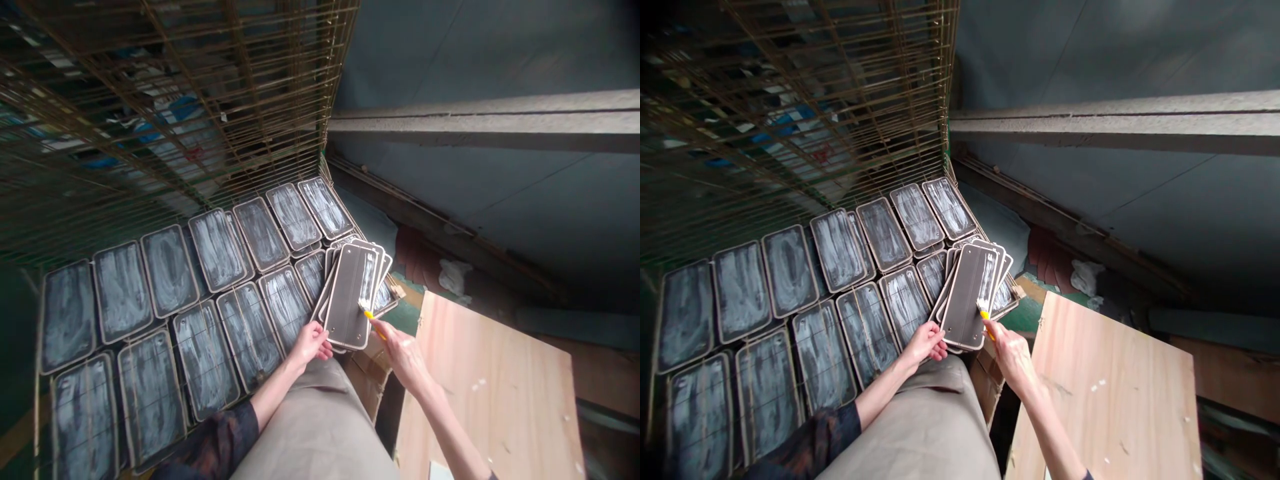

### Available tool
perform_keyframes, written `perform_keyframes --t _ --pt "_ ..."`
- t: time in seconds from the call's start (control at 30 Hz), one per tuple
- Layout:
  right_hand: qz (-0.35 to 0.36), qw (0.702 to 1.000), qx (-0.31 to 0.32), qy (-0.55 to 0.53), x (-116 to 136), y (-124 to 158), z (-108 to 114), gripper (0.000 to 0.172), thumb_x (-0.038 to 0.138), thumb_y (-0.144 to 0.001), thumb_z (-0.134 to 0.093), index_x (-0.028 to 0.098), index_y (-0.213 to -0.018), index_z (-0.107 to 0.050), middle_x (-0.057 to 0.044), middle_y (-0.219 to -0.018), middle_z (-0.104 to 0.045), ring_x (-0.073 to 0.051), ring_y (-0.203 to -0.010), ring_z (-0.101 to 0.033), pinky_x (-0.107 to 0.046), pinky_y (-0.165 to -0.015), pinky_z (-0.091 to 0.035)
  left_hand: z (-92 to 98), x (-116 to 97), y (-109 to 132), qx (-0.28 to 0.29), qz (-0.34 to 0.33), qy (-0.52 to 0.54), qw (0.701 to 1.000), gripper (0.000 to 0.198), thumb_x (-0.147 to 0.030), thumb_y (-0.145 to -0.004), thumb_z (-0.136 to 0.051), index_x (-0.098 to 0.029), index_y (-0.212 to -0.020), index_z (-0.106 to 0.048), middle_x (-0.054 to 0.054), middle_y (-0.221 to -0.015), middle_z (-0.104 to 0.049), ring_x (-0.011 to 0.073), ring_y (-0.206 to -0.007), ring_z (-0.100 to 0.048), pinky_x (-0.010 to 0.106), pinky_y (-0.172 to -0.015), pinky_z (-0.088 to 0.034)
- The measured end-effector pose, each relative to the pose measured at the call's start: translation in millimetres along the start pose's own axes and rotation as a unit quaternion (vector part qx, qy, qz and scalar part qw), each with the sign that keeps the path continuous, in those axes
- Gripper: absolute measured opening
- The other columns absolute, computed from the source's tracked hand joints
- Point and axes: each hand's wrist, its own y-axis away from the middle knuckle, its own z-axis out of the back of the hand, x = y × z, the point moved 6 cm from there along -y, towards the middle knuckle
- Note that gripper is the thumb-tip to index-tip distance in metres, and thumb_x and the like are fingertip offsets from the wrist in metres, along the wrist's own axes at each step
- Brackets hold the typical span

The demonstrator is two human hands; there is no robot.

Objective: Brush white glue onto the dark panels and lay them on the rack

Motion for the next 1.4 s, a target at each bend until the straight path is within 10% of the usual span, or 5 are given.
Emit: perform_keyframes --t 0.47,0.8,1.07,1.4 --pt "-0.088 0.968 0.137 -0.192 16 20 11 0.032 0.04 -0.095 -0.034 0.022 -0.111 -0.055 0.0 -0.071 -0.065 -0.015 -0.065 -0.065 -0.026 -0.064 -0.051 0.2 -4 3 0.004 -0.041 0.011 0.999 0.039 -0.051 -0.074 -0.061 -0.019 -0.08 -0.038 -0.002 -0.056 -0.06 0.0145 -0.044 -0.061 0.021 -0.04 -0.046" --pt "-0.052 0.983 -0.082 -0.153 -52 -74 16 0.033 0.042 -0.094 -0.036 0.02 -0.107 -0.057 -0.002 -0.071 -0.068 -0.015 -0.063 -0.066 -0.024 -0.061 -0.05 1.2 -2 -6 0.005 -0.047 -0.003 0.999 0.037 -0.049 -0.075 -0.059 -0.02 -0.079 -0.036 -0.005 -0.05 -0.057 0.0124 -0.036 -0.056 0.019 -0.034 -0.04" --pt "0.0 0.984 -0.177 -0.027 -45 -115 30 0.03 0.035 -0.095 -0.038 0.022 -0.115 -0.057 -0.005 -0.095 -0.07 -0.017 -0.081 -0.067 -0.026 -0.071 -0.049 1.2 -4 -8 0.005 -0.048 -0.015 0.999 0.039 -0.051 -0.073 -0.06 -0.02 -0.078 -0.036 -0.005 -0.048 -0.055 0.0123 -0.034 -0.054 0.018 -0.032 -0.038" --pt "0.021 0.998 0.008 -0.051 -9 -56 3 0.027 0.032 -0.095 -0.038 0.022 -0.111 -0.057 -0.004 -0.091 -0.07 -0.016 -0.074 -0.068 -0.025 -0.064 -0.052 2.2 -3 -8 -0.001 -0.059 -0.015 0.998 0.038 -0.05 -0.074 -0.059 -0.021 -0.076 -0.035 -0.007 -0.047 -0.053 0.0108 -0.033 -0.053 0.017 -0.032 -0.037"
